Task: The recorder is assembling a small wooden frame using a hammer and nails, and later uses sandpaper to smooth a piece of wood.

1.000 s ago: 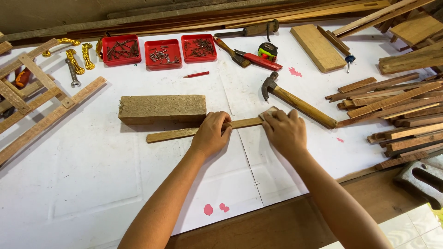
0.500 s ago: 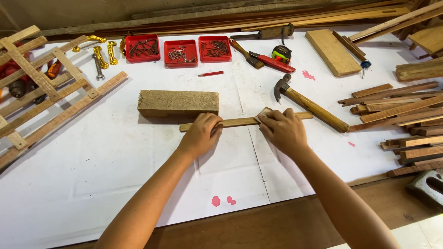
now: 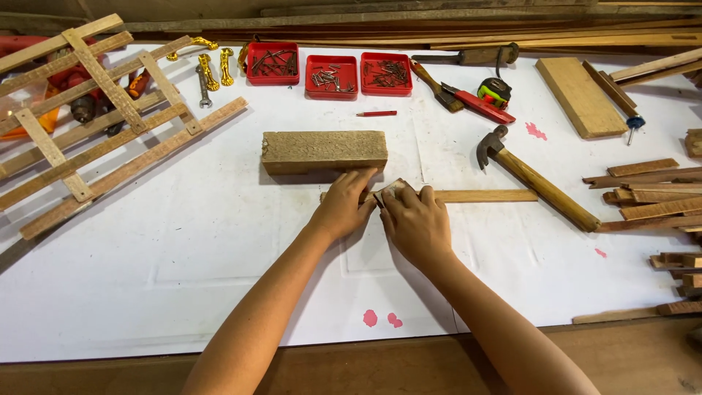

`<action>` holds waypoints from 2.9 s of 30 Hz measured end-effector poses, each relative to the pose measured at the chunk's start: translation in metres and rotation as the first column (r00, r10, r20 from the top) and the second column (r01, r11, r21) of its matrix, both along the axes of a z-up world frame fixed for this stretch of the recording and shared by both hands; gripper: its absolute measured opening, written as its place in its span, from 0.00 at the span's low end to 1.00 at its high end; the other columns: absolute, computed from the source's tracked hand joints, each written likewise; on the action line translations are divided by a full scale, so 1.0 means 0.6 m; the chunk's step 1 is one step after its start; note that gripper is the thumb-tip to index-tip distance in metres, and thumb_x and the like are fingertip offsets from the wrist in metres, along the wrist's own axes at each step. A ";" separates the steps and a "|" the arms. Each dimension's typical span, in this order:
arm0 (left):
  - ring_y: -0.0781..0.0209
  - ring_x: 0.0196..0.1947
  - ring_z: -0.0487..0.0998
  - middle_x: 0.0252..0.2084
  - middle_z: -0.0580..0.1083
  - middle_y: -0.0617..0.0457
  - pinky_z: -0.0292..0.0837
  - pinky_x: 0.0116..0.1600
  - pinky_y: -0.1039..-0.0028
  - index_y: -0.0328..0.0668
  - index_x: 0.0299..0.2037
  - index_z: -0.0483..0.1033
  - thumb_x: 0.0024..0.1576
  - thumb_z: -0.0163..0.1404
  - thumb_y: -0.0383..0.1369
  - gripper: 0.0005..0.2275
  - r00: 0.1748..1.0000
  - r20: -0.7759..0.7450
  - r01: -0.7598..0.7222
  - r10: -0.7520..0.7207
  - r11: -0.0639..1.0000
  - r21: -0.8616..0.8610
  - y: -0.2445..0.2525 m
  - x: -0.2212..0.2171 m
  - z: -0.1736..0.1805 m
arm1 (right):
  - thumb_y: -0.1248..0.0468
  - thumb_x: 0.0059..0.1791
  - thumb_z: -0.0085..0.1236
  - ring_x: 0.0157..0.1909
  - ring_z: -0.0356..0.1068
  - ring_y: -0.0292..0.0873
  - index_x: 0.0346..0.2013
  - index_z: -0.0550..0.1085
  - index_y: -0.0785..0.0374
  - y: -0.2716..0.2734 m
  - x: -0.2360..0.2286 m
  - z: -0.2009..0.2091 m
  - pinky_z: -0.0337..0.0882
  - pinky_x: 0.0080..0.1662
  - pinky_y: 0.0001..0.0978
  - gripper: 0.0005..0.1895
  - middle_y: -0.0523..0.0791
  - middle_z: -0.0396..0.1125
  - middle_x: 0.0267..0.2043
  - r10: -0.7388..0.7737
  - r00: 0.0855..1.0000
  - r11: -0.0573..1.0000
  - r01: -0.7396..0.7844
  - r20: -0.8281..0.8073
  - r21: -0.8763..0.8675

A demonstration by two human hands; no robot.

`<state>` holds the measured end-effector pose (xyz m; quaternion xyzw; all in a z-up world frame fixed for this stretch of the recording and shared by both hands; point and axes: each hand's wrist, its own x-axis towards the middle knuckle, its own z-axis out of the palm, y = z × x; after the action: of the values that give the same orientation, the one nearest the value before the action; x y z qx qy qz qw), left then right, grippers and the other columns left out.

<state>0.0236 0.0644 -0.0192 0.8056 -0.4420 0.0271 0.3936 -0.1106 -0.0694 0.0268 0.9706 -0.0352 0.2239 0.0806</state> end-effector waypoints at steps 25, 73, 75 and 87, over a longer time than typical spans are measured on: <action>0.52 0.48 0.78 0.46 0.74 0.49 0.76 0.55 0.66 0.40 0.47 0.82 0.55 0.58 0.30 0.11 0.990 -0.137 0.052 -0.037 0.993 0.102 0.054 0.037 0.010 | 0.54 0.47 0.64 0.39 0.68 0.48 0.43 0.82 0.50 -0.025 0.016 0.018 0.73 0.37 0.37 0.12 0.38 0.75 0.39 0.169 0.985 0.985 -0.170 -0.030 -0.010; 0.53 0.43 0.84 0.40 0.83 0.51 0.78 0.49 0.63 0.50 0.54 0.78 0.44 0.58 0.22 0.24 0.968 -0.211 -0.062 0.136 0.944 0.323 0.123 0.065 0.095 | 0.53 0.48 0.63 0.34 0.66 0.48 0.44 0.82 0.48 0.044 0.073 0.032 0.71 0.32 0.36 0.12 0.39 0.74 0.35 0.225 0.961 0.974 -0.223 -0.163 0.035; 0.49 0.43 0.83 0.40 0.82 0.48 0.77 0.48 0.61 0.46 0.53 0.78 0.45 0.58 0.21 0.23 0.969 -0.212 -0.064 0.124 0.961 0.267 0.122 0.065 0.093 | 0.54 0.46 0.64 0.35 0.67 0.47 0.44 0.82 0.50 0.057 0.082 0.021 0.71 0.32 0.36 0.13 0.40 0.74 0.35 0.204 0.971 0.979 -0.202 -0.127 0.024; 0.48 0.44 0.81 0.35 0.80 0.46 0.75 0.47 0.59 0.43 0.33 0.84 0.50 0.56 0.22 0.06 0.964 0.266 -0.160 -0.010 0.778 0.608 0.082 0.047 0.098 | 0.54 0.42 0.68 0.42 0.67 0.48 0.46 0.83 0.49 -0.023 0.058 0.035 0.74 0.44 0.39 0.17 0.38 0.74 0.45 0.349 0.928 0.916 -0.308 -0.132 0.257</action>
<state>0.0517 0.1136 0.0398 0.8969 -0.4401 -0.0019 0.0432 -0.0757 -0.0833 0.0479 0.9812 0.1105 0.1424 -0.0691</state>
